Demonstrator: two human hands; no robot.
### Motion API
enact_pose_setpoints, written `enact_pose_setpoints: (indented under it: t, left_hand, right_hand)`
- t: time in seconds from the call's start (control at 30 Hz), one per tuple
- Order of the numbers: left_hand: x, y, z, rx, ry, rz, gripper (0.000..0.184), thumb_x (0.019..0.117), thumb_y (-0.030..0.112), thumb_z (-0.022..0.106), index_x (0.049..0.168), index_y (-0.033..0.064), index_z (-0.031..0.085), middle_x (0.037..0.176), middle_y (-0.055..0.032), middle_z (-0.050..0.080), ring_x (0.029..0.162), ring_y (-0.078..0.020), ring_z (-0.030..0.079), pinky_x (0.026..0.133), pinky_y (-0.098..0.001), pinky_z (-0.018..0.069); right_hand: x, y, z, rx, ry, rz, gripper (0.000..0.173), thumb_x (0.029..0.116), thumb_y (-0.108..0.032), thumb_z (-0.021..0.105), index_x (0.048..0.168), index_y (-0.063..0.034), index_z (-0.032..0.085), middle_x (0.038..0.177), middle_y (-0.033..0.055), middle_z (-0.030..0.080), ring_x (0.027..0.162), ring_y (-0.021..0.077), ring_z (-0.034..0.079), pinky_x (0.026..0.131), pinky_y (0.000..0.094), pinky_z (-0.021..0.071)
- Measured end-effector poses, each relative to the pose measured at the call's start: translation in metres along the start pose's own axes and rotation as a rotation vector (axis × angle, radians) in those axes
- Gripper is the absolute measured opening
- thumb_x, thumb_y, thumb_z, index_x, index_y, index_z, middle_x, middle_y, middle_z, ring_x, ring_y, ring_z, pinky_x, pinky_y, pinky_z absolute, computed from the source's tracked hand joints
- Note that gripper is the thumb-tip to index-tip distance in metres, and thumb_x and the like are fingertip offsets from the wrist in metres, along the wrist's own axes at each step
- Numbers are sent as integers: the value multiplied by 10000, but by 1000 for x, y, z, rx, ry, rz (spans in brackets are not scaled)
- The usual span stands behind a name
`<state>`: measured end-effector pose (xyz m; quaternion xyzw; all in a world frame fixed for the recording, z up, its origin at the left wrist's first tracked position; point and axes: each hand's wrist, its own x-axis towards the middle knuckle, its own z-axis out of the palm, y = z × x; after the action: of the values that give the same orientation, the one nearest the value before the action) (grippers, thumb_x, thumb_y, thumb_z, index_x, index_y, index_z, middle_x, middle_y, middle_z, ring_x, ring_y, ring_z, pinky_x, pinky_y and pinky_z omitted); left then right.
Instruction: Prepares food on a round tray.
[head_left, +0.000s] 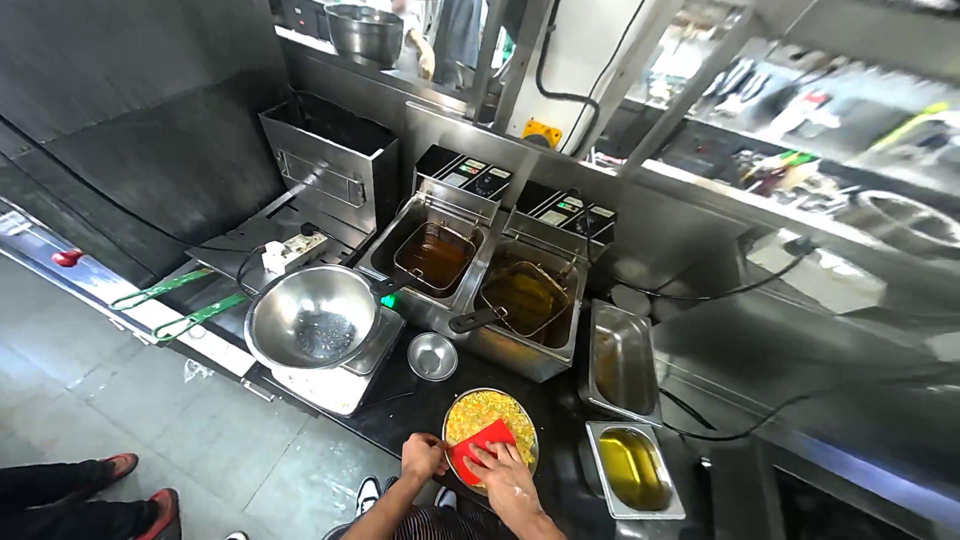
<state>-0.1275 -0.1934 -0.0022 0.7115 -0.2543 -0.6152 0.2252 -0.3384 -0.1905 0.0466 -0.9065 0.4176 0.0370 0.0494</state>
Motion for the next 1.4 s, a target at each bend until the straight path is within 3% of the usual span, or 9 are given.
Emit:
enact_pose_setpoints:
  t: [0.13,0.4,0.53,0.67,0.8,0.9,1.0,1.13,1.4]
  left_hand:
    - [2,10,-3,171,18,49,257,990,316,640,1037,94,762,822,-48,778,689,-161,762,678,-371,662]
    - [3,12,-7,255,-2,79,275,1009,330,617,1052,95,756,825,-45,777,681,-147,760,673,-361,664]
    - [13,34,-12,450,76,159,300,1008,335,573,1130,127,751,953,-78,770,791,-187,761,765,-419,643]
    - [15,41,-20,277,145,134,301,1046,316,556,1192,115,725,1035,-92,765,844,-207,771,777,-438,664]
    - [-13,8,-9,80,-4,-51,276,1003,233,609,1166,32,707,951,-115,779,796,-236,780,757,-434,670]
    - [-28,-17,11,-133,-131,-147,300,1008,218,646,1197,-14,661,935,-154,773,766,-271,778,716,-427,669]
    - [-22,-9,17,-225,-95,-130,276,1011,176,639,1204,-21,651,940,-162,773,776,-273,780,718,-426,671]
    - [-9,-3,19,-162,33,-67,212,975,160,660,1111,4,705,902,-140,775,731,-235,779,700,-405,681]
    - [2,2,10,-142,22,-50,184,966,135,683,1101,13,713,891,-135,775,715,-235,776,691,-400,678]
  right_hand:
    - [-17,10,6,-17,37,-69,587,885,-20,644,1311,-421,686,1448,-128,609,1368,231,535,1152,502,403]
    - [-48,54,19,-83,149,-114,673,837,26,664,1286,-474,680,1461,-188,582,1382,196,518,1128,493,424]
    - [-44,63,-8,-64,308,-1,643,863,29,633,1249,-478,710,1405,-197,629,1364,200,541,1112,523,419]
    - [-20,42,-27,-15,378,46,677,856,35,643,1297,-478,684,1437,-199,604,1385,212,521,1110,552,417]
    - [36,20,-16,20,298,136,646,900,22,612,1327,-459,676,1443,-155,614,1401,243,517,1149,582,383]
    - [67,11,-5,41,117,278,635,946,5,537,1370,-455,643,1491,-126,578,1447,262,461,1202,580,305]
    - [77,8,-1,27,14,340,621,962,-11,506,1373,-457,638,1474,-125,592,1406,255,493,1173,561,326]
    - [75,7,-17,8,-82,295,610,967,-13,492,1365,-448,647,1456,-113,607,1355,258,528,1148,546,345]
    - [53,2,-15,-16,-119,186,639,946,7,508,1374,-450,636,1480,-101,588,1334,275,543,1132,553,360]
